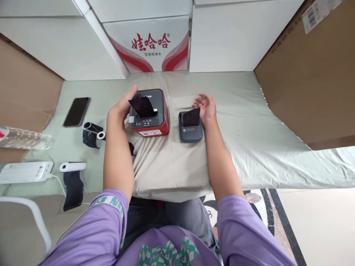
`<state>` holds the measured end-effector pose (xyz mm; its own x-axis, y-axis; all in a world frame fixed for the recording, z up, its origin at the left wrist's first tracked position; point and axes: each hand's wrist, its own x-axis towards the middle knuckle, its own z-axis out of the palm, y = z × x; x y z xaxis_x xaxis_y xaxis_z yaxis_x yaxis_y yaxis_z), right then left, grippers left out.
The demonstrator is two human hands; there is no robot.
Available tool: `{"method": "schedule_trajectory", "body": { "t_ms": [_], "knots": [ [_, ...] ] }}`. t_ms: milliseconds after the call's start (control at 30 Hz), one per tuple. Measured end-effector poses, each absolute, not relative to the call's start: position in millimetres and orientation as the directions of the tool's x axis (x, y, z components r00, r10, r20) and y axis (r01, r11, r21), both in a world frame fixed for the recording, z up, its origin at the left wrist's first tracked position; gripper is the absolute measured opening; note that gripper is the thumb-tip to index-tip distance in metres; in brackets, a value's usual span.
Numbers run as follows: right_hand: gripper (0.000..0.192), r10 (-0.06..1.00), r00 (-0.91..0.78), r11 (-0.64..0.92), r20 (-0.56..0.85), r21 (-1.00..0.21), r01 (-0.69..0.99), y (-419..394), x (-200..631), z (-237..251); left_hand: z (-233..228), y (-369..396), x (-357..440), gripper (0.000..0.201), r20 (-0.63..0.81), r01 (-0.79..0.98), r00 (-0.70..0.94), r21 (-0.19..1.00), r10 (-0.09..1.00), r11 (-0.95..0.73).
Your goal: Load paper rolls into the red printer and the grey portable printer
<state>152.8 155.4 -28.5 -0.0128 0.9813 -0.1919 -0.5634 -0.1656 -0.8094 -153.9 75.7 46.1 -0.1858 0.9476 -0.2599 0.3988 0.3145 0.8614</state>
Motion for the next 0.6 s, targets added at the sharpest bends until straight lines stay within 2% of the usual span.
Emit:
{"method": "schedule_trajectory", "body": {
  "t_ms": [133,200,433,600],
  "knots": [
    [0.027,0.979,-0.015,-0.174,-0.203,-0.798,-0.577,155.9,152.3,-28.3,41.8,78.7,-156.8,0.058,-0.347,0.196,-0.119,0.91,0.93,0.364],
    [0.028,0.978,-0.015,-0.178,-0.207,-0.799,-0.575,155.8,152.3,-27.9,39.9,80.9,-159.3,0.056,-0.36,0.194,-0.138,0.904,0.923,0.382],
    [0.031,0.982,-0.019,-0.167,-0.19,-0.807,-0.566,157.9,153.2,-31.0,43.3,81.9,-159.3,0.07,-0.379,0.226,-0.137,0.888,0.915,0.401],
    [0.035,0.981,-0.016,-0.17,-0.194,-0.817,-0.551,157.5,153.2,-30.7,42.3,82.8,-160.7,0.053,-0.364,0.266,-0.165,0.879,0.917,0.397]
  ]
}}
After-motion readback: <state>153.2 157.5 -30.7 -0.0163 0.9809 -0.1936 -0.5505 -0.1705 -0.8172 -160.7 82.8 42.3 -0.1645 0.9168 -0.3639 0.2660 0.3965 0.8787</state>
